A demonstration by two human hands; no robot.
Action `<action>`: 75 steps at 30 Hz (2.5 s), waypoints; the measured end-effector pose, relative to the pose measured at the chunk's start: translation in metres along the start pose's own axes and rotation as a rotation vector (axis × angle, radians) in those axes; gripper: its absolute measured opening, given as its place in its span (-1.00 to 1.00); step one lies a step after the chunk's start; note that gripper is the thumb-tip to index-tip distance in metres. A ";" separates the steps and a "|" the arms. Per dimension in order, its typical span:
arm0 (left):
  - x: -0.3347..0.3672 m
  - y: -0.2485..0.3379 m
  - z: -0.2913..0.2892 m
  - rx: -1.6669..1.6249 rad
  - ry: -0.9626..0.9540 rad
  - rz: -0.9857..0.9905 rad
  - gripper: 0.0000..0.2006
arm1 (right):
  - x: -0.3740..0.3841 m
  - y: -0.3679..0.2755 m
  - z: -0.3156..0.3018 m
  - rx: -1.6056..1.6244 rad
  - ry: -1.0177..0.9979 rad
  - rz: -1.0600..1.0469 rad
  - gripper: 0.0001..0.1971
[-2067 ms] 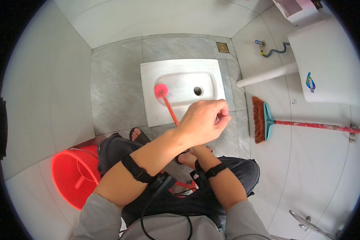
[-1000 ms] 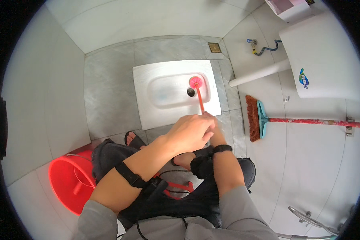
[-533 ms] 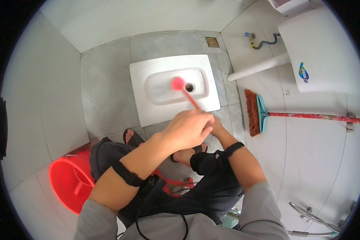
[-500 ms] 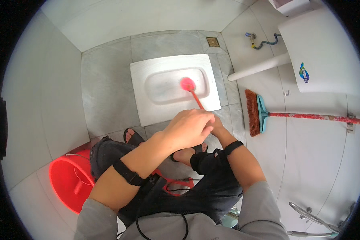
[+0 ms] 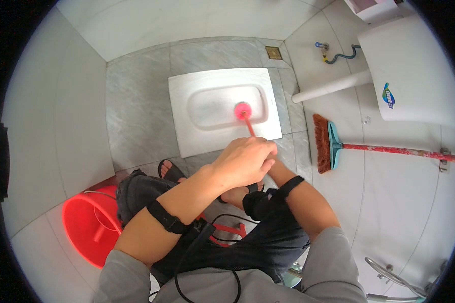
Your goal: The person pours blue cleaning liquid into a squat toilet and then uses a pink toilet brush to scrub the interior surfaces. The person repeatedly scrubs the bowl and drain area with the brush.
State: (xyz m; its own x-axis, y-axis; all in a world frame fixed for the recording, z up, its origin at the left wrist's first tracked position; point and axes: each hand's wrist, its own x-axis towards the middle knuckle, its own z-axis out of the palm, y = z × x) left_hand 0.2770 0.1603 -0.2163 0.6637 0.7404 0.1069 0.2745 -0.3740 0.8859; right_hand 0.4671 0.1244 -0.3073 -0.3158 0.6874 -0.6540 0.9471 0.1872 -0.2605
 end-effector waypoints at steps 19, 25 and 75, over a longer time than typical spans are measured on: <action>-0.003 -0.002 -0.002 0.017 -0.034 -0.024 -0.85 | -0.001 0.005 -0.038 -0.197 -0.166 -0.038 -0.61; -0.004 -0.005 -0.007 -0.011 0.045 -0.002 -0.87 | 0.012 0.039 -0.049 -0.124 -0.240 -0.084 -0.62; 0.002 -0.009 -0.003 -0.031 0.118 0.020 -0.91 | 0.019 0.008 0.005 0.316 0.286 -0.242 -0.74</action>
State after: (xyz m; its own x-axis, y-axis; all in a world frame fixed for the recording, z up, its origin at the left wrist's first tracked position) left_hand 0.2743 0.1667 -0.2227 0.5817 0.7943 0.1752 0.2394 -0.3731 0.8964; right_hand 0.4683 0.1353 -0.3250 -0.4550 0.8238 -0.3382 0.7707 0.1740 -0.6129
